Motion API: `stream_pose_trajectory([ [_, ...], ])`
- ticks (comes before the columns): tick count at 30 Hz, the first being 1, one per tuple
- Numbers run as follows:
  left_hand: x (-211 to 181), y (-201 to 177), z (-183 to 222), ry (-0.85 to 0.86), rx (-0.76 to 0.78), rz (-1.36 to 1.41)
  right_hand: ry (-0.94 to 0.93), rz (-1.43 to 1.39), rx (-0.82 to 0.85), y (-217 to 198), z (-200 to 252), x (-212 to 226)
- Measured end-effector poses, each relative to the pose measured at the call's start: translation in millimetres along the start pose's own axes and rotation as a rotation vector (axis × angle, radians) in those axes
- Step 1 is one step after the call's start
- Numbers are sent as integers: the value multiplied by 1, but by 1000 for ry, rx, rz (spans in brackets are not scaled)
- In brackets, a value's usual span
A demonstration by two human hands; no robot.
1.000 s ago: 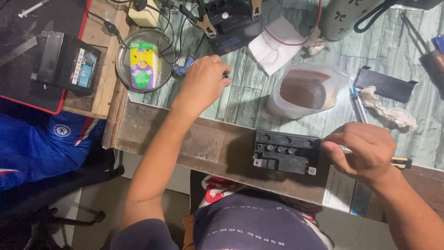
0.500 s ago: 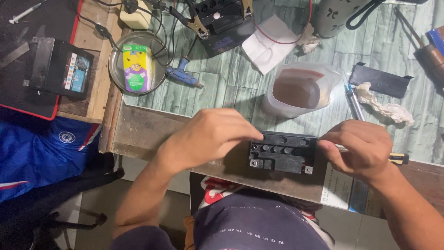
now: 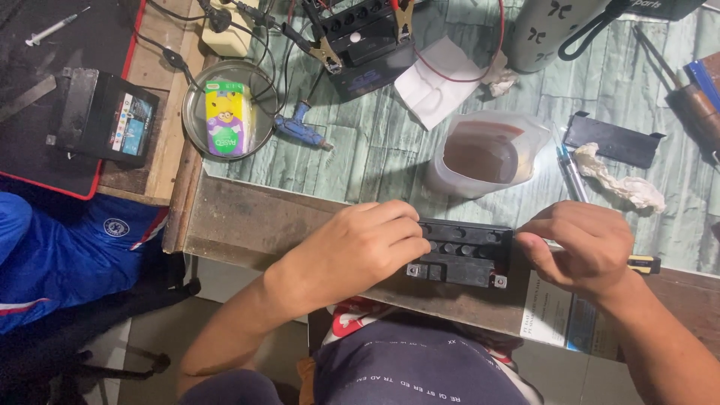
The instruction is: Performing maintenance on a lead-acid battery by filling cells with liquid using a syringe and applying a label.
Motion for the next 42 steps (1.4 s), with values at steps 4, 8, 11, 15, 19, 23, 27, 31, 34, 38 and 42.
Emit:
stream_pose_trajectory([
  [4, -10, -5, -3, 22, -20, -19, 13, -6, 0, -1, 2, 0],
  [8, -16, 3, -3, 71, -62, -210, 17, -27, -35, -6, -1, 2],
  [11, -15, 7, 0, 89, -68, -246, 12, -22, -52, -8, -1, 2],
  [15, -14, 10, 1, 94, -44, -295, -3, -18, -62, -10, -7, 7],
  [19, -6, 8, -2, 24, -17, -287, -3, -51, -66, -13, -11, 10],
  [23, 2, 5, -3, -37, -2, -187, -16, -58, -79, -14, -13, 10],
  [27, 7, 5, -2, -53, 3, -135, -17, -53, -80, -15, -10, 10],
  [31, 12, 10, -1, -70, 70, -20, 0, -27, -70, -14, -6, 7],
  [34, 12, 17, -1, -69, 86, -50, 6, -22, -68, -12, -6, 7],
  [38, 14, 24, -2, -78, 91, -39, 16, -24, -57, -11, -2, 4],
  [42, 17, 27, -5, -105, 154, -89, 16, 13, -47, -8, 4, 1],
])
Point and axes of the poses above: each hand's wrist, its own z-axis away from the middle knuckle, its own y-axis out of the palm, x = y × z, the point moved 9 cm from there along -z, towards the middle knuckle, and after that the axes turned 15 degrees about z, right-handed, at the moved point
